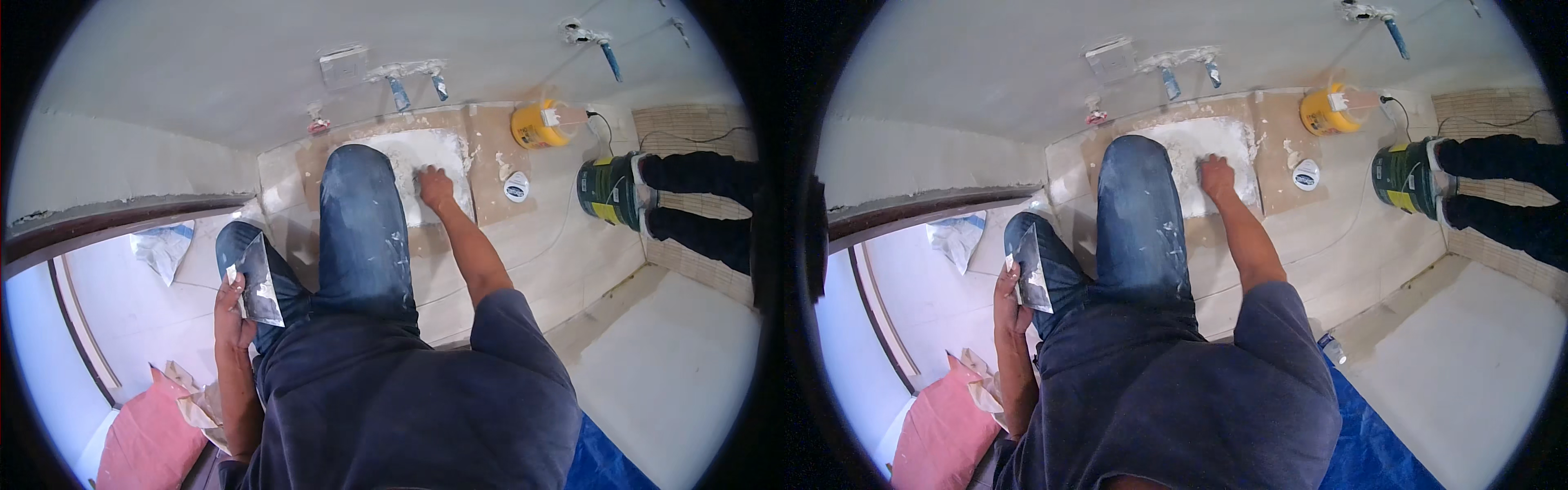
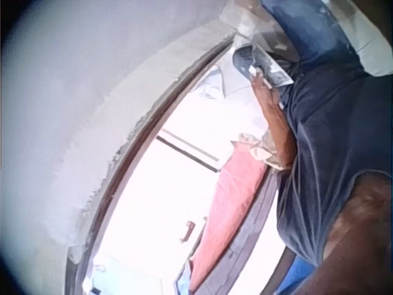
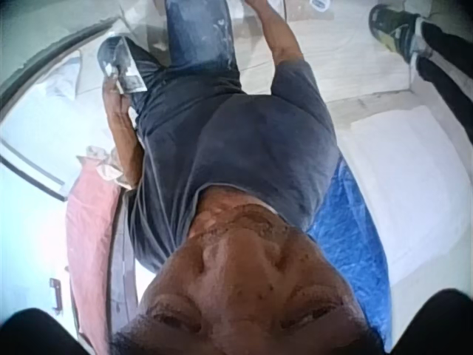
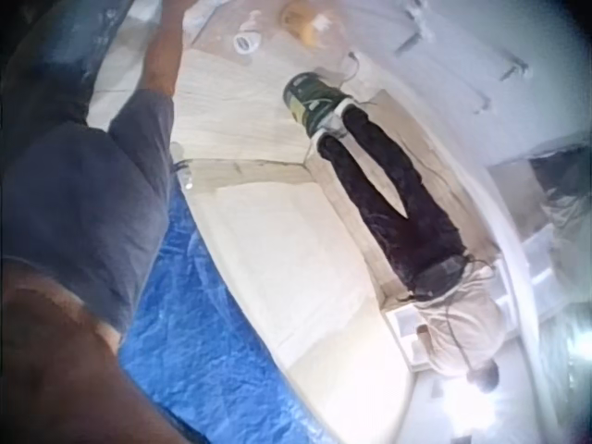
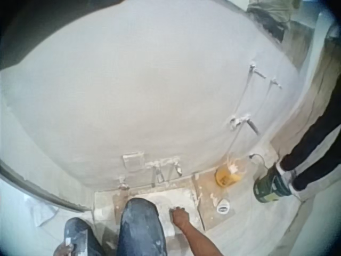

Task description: The person scoops plaster compound from a board onto putty knives, mixes it between the knives, and applies the compound onto the wall around pipe fittings using a putty knife.

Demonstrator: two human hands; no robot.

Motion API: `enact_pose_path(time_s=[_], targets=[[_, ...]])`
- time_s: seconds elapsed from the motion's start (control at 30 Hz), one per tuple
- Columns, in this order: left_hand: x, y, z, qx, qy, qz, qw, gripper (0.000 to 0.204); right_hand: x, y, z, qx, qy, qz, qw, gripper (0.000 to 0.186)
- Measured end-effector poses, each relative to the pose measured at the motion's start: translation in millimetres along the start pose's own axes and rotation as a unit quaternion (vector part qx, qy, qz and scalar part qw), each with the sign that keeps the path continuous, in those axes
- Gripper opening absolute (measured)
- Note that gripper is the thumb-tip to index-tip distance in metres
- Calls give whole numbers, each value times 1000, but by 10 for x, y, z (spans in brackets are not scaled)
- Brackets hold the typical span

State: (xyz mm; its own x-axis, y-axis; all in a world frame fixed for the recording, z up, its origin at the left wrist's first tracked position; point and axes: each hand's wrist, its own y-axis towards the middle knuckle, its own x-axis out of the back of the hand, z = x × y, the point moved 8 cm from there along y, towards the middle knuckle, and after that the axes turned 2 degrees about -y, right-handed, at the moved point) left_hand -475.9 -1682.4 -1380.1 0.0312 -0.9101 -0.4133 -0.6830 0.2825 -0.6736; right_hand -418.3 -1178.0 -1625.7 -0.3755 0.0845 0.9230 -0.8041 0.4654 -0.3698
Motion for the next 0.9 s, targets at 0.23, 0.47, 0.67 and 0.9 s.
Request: enact_pose_path(time_s=[0.23, 0.47, 0.67, 0.9], targets=[[-32, 15, -51, -14, -10, -10, 1000, 33, -53, -468, -552, -111, 202, 36, 972, 53], [45, 63, 4, 2, 2, -21, 1000, 31, -427, -512, -114, -228, 268, -1, 936, 42], [-138, 68, -38, 6, 9, -1, 1000, 32, -763, -173, -271, -217, 402, -26, 889, 42], [28, 26, -58, 3, 6, -7, 1000, 33, -933, -253, -260, -267, 624, -9, 734, 32]])
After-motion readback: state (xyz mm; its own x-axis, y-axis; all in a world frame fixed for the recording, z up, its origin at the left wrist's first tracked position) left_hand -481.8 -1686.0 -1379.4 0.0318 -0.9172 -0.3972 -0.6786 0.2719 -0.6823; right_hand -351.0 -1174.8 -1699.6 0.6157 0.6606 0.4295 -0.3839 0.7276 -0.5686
